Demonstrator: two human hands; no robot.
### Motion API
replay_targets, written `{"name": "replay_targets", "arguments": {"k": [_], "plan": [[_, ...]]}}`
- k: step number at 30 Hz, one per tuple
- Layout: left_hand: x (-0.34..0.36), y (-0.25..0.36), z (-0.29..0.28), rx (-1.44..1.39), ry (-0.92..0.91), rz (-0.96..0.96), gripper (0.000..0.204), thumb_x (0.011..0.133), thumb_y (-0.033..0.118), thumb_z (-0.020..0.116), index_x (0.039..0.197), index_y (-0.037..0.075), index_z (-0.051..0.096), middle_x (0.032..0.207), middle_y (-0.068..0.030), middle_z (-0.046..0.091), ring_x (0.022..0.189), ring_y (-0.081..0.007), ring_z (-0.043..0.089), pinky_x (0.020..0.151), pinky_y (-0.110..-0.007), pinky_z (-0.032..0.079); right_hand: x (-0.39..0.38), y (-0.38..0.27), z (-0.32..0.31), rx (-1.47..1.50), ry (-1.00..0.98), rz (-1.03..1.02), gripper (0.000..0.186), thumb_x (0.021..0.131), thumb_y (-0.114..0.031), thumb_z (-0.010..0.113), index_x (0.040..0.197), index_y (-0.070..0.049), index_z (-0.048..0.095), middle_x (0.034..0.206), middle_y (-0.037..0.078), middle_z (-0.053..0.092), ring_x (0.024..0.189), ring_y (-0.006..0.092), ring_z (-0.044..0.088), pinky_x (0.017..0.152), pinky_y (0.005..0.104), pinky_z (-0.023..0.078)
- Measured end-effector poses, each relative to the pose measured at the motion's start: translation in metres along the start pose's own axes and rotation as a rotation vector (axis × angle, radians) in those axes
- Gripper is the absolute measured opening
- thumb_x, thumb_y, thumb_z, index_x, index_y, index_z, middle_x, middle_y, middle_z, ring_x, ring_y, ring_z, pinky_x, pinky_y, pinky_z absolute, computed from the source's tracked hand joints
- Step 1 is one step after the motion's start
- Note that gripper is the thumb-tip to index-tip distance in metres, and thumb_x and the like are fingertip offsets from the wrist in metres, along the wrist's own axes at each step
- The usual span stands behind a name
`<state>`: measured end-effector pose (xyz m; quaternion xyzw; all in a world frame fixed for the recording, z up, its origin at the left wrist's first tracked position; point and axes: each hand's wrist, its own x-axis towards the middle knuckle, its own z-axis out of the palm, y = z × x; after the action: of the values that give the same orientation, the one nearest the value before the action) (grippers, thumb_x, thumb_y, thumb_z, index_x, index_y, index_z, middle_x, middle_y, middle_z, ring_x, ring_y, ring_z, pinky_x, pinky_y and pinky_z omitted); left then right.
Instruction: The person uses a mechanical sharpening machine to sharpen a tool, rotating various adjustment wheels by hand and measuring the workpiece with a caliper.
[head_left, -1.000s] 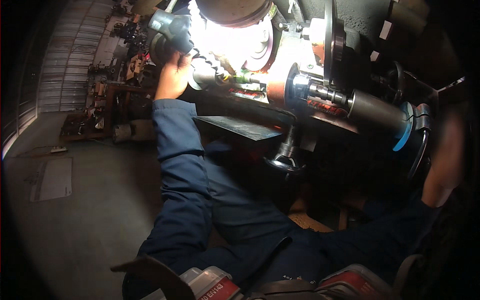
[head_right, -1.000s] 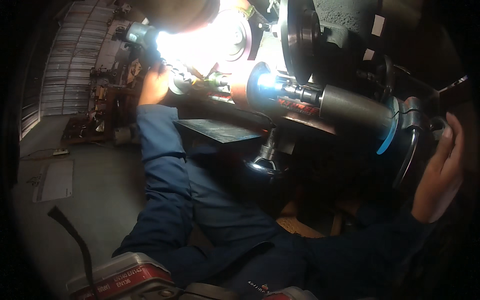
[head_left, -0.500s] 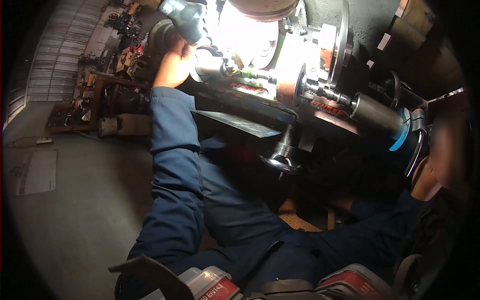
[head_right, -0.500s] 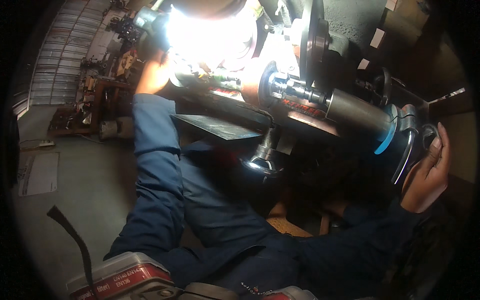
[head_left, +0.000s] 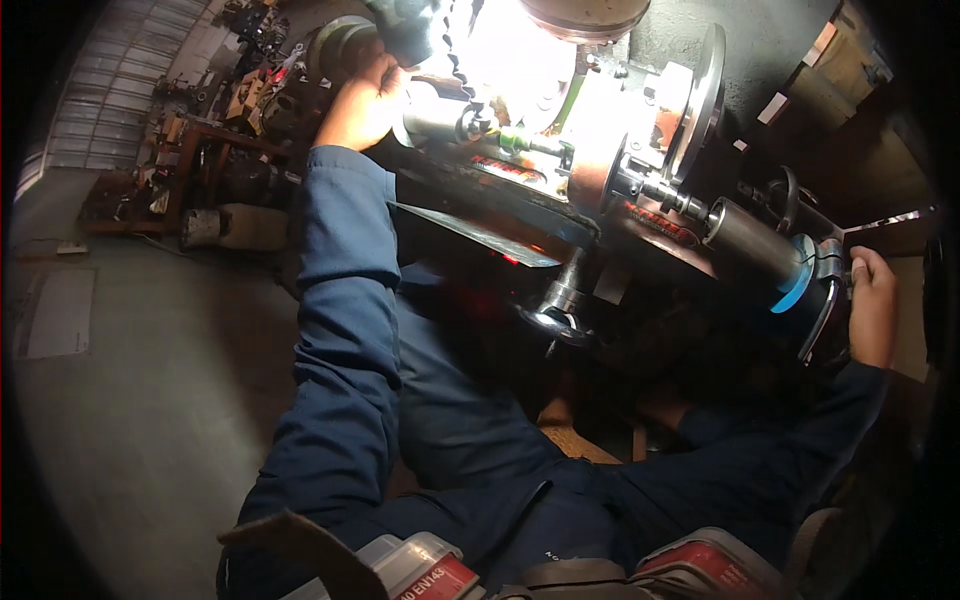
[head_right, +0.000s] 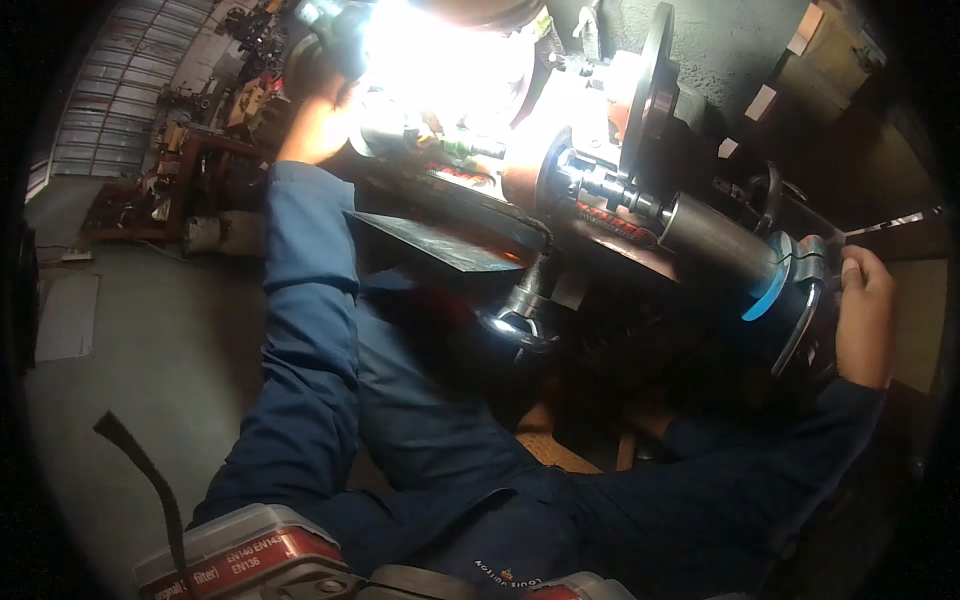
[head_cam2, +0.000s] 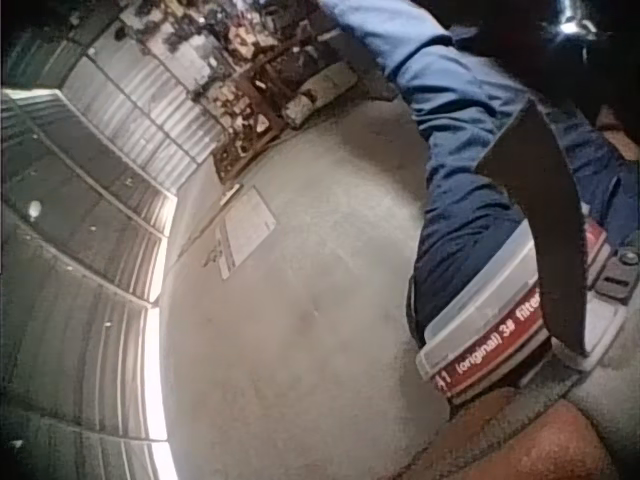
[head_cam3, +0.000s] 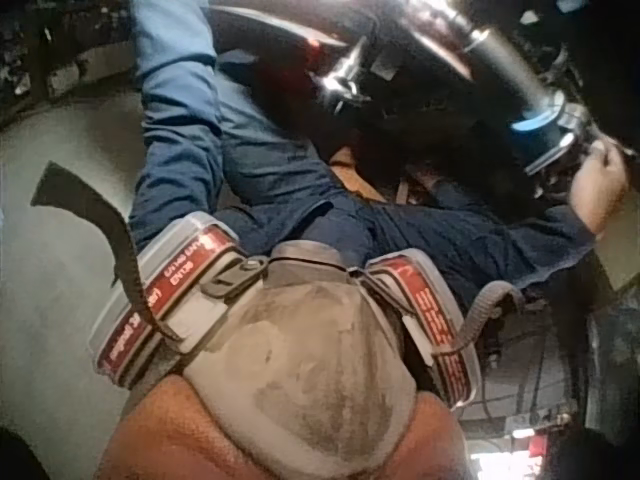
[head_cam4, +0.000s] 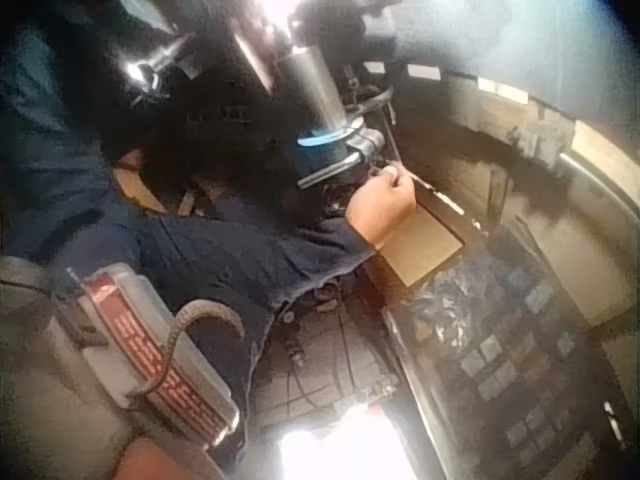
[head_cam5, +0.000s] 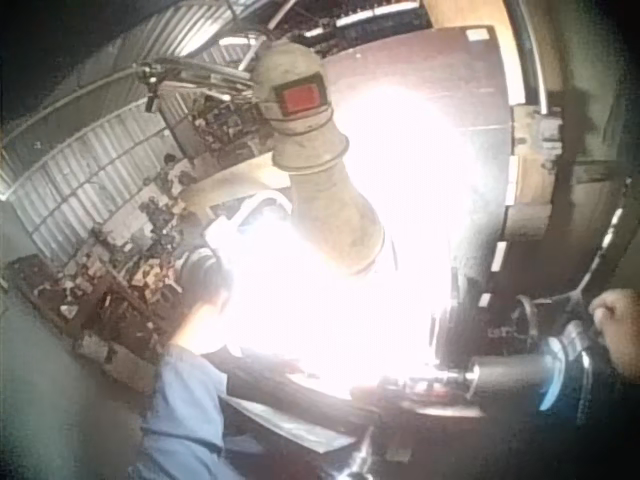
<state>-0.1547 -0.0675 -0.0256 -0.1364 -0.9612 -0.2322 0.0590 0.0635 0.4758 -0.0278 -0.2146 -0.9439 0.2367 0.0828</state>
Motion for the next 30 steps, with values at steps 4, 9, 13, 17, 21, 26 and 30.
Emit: {"name": "replay_targets", "arguments": {"k": [4,9,13,17,21,26,30], "plan": [[-0.012,-0.008,-0.007,0.080,0.091,0.068,0.027,0.094,0.030,0.049,0.103,0.004,0.054,0.086,-0.0169,0.062,0.080,-0.0291,0.061,0.073,-0.038,0.047,0.001,-0.004,0.016,-0.016,-0.005,-0.016,0.031,0.094,-0.020,0.042,0.111,0.000,0.059,0.108,0.016,0.063,0.101,0.0286,0.059,0.087,0.0347,0.043],[-0.005,-0.014,0.004,0.025,0.159,0.150,0.027,0.095,0.030,0.050,0.102,0.005,0.055,0.090,-0.0129,0.062,0.079,-0.0240,0.061,0.072,-0.036,0.047,-0.043,-0.030,0.021,-0.130,0.399,-0.029,0.030,0.095,-0.026,0.044,0.110,-0.006,0.061,0.107,0.015,0.063,0.099,0.0310,0.060,0.084,0.0375,0.045],[0.005,-0.025,0.013,-0.064,0.137,0.152,0.027,0.095,0.030,0.050,0.103,0.005,0.056,0.091,-0.0114,0.064,0.080,-0.0220,0.061,0.072,-0.035,0.047,-0.063,-0.029,0.038,-0.036,0.644,-0.142,0.028,0.096,-0.024,0.046,0.110,-0.003,0.058,0.106,0.017,0.062,0.098,0.0326,0.059,0.081,0.0383,0.047],[-0.012,-0.015,0.002,-0.118,0.129,0.090,0.026,0.092,0.029,0.056,0.100,0.005,0.059,0.090,-0.0098,0.065,0.081,-0.0209,0.062,0.073,-0.034,0.048,-0.076,-0.022,0.067,0.081,0.803,-0.151,0.034,0.097,-0.028,0.045,0.116,0.000,0.051,0.114,0.020,0.056,0.098,0.0340,0.057,0.084,0.0411,0.045],[-0.017,-0.029,0.017,-0.256,0.383,0.130,0.028,0.083,0.029,0.067,0.099,0.006,0.066,0.097,-0.0092,0.068,0.089,-0.0179,0.064,0.078,-0.030,0.048,-0.083,-0.003,0.080,-0.099,0.965,-0.341,0.045,0.098,-0.031,0.036,0.129,0.002,0.041,0.126,0.023,0.048,0.119,0.0349,0.047,0.098,0.0415,0.038],[-0.032,-0.022,0.016,-0.345,0.527,-0.008,0.033,0.075,0.029,0.076,0.098,0.005,0.070,0.091,-0.0094,0.070,0.084,-0.0131,0.065,0.077,-0.025,0.049,-0.085,-0.019,0.075,-0.081,0.901,-0.255,0.043,0.099,-0.030,0.035,0.128,0.001,0.043,0.129,0.021,0.047,0.119,0.0345,0.047,0.098,0.0410,0.039],[-0.035,-0.006,0.013,-0.301,0.538,-0.050,0.031,0.076,0.028,0.074,0.097,0.005,0.071,0.092,-0.0074,0.071,0.085,-0.0118,0.065,0.077,-0.025,0.048,-0.079,-0.035,0.059,-0.131,0.808,-0.112,0.040,0.098,-0.036,0.036,0.123,-0.011,0.054,0.118,0.014,0.059,0.106,0.0326,0.057,0.087,0.0393,0.043]]}}
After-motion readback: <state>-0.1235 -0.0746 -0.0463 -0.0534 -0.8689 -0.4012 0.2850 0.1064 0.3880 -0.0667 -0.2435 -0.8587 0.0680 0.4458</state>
